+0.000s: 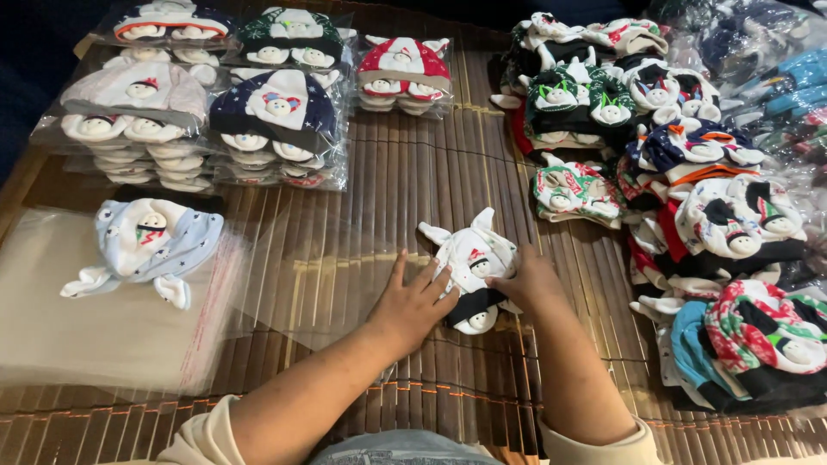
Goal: Packaging sets of baby hats and booties into clear plastic bags.
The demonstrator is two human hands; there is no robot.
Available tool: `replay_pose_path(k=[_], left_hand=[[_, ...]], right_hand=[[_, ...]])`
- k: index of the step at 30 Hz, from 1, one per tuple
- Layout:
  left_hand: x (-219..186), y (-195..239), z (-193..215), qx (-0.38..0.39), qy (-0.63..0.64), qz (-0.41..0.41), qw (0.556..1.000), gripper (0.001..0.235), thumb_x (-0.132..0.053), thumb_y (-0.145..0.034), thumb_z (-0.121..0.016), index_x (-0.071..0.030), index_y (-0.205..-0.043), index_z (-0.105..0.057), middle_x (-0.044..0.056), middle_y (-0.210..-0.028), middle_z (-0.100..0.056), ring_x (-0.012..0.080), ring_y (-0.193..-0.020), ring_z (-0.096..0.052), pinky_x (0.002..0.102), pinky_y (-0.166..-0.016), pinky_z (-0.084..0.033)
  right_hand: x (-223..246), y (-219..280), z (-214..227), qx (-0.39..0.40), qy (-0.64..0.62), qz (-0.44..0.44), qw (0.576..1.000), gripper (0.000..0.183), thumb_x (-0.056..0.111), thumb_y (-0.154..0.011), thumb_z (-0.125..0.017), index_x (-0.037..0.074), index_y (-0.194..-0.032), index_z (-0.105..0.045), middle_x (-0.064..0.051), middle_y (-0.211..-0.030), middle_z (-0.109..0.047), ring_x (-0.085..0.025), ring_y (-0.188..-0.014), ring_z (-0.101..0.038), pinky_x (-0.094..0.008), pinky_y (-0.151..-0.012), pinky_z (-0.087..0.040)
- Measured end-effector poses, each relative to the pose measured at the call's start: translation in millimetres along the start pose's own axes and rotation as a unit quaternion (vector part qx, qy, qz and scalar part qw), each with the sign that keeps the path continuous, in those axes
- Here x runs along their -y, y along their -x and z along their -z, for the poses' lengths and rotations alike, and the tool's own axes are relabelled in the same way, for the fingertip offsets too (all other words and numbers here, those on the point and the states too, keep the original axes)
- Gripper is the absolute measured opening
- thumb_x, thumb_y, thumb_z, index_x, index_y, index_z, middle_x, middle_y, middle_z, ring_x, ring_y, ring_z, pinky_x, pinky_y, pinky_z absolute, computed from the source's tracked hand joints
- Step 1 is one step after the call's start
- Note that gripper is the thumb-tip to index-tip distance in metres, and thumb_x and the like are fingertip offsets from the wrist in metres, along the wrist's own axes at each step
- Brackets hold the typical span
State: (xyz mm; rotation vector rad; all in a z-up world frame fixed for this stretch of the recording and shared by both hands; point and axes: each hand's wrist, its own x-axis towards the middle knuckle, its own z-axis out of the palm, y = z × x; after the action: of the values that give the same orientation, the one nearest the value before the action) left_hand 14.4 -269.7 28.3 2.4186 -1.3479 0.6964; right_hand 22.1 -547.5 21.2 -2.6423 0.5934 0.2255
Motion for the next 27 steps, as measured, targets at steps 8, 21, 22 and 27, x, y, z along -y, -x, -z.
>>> replay_pose_path(k=[8, 21, 22, 27], left_hand=[[3, -6, -27, -0.114, -0.054, -0.049, 0.991, 0.020, -0.018, -0.092, -0.062, -0.012, -0.111, -0.062, 0.017, -0.112, -0.068, 0.0367, -0.110, -0.064, 0.073, -0.102, -0.041], [10, 11, -37, -0.022, 0.017, 0.009, 1.000, 0.016, -0.018, -0.093, -0.057, -0.009, -0.099, -0.068, 0.011, -0.111, -0.068, 0.0313, -0.122, -0.058, 0.063, -0.111, -0.033], [11, 12, -39, -0.028, 0.020, 0.009, 0.999, 0.015, -0.019, -0.094, -0.057, -0.010, -0.100, -0.068, 0.010, -0.110, -0.068, 0.0303, -0.121, -0.059, 0.061, -0.111, -0.035], [5, 8, -23, -0.062, 0.034, 0.022, 0.997, 0.013, -0.018, -0.095, -0.057, -0.012, -0.100, -0.068, 0.008, -0.108, -0.069, 0.0292, -0.117, -0.063, 0.053, -0.106, -0.043]], right_hand=[[39, 32, -28, -0.256, 0.276, 0.127, 0.918, 0.062, 0.021, -0.075, -0.081, 0.005, -0.129, -0.054, -0.009, -0.096, -0.055, -0.030, -0.082, -0.068, -0.037, -0.057, -0.061], [56, 105, -28, -0.316, 0.129, 0.441, 0.830, 0.072, 0.025, -0.077, -0.073, 0.019, -0.148, -0.058, -0.018, -0.128, -0.063, -0.044, -0.128, -0.056, -0.061, -0.106, -0.043], [59, 113, -23, -0.316, 0.101, 0.444, 0.832, 0.070, 0.024, -0.079, -0.072, 0.019, -0.147, -0.058, -0.018, -0.131, -0.062, -0.046, -0.130, -0.054, -0.064, -0.105, -0.042], [60, 115, -25, -0.350, 0.083, 0.457, 0.814, 0.084, 0.034, -0.068, -0.083, 0.021, -0.147, -0.060, -0.014, -0.140, -0.061, -0.049, -0.135, -0.052, -0.065, -0.103, -0.043]])
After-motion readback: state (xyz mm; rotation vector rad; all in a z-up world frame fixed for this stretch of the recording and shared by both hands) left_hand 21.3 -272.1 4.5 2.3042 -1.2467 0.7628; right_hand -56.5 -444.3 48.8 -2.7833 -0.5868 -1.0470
